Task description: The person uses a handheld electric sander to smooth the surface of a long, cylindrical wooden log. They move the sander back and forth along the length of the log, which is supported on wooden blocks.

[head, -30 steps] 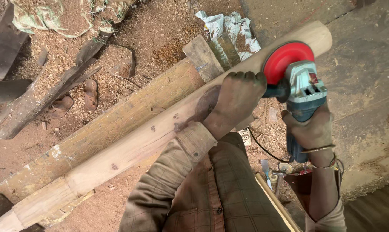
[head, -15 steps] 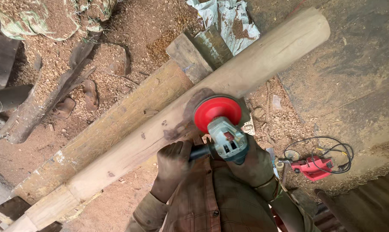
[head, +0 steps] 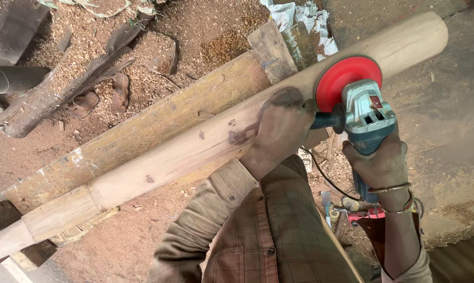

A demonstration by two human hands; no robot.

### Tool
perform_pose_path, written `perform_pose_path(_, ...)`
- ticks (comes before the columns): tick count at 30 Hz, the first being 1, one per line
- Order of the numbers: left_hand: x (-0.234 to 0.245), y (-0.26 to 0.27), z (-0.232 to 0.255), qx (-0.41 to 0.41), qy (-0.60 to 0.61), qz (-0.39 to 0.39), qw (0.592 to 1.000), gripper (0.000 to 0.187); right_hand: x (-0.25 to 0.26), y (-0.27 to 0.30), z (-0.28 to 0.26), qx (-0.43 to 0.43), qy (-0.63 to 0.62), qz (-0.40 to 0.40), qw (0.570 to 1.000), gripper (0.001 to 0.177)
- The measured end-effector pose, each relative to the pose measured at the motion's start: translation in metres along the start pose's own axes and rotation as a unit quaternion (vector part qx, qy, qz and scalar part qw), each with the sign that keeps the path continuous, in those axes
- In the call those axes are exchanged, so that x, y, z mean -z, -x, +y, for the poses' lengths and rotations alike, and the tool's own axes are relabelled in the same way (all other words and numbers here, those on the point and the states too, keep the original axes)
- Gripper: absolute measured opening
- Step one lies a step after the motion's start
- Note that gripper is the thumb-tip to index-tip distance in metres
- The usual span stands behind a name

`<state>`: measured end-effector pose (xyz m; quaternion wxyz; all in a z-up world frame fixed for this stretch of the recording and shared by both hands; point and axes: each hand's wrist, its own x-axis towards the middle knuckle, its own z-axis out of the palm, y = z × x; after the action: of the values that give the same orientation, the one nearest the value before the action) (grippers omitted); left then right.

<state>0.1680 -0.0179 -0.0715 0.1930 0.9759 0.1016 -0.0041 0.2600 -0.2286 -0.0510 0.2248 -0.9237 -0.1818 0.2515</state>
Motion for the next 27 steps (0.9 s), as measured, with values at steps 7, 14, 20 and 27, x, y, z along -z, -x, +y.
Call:
perform_pose_path(7,0.022,0.149,-0.055,0.163,0.050,-0.024,0.985,0.046,-0.074,0.046,-0.069,0.105,0.018,-0.066,0.992,0.073)
perform_pose_path(14,0.033,0.268,-0.067,0.379,0.017,0.103,0.920,0.021,-0.118,0.069,-0.165,0.287,0.089,-0.242,0.923,0.069)
perform_pose_path(20,0.024,0.195,-0.032,0.297,0.013,0.074,0.952,0.014,-0.048,0.044,-0.114,0.138,0.064,-0.279,0.948,0.073)
perform_pose_path(27,-0.037,-0.041,0.035,0.021,0.081,-0.062,0.995,0.010,0.064,-0.025,0.026,0.013,0.074,-0.033,0.997,0.062)
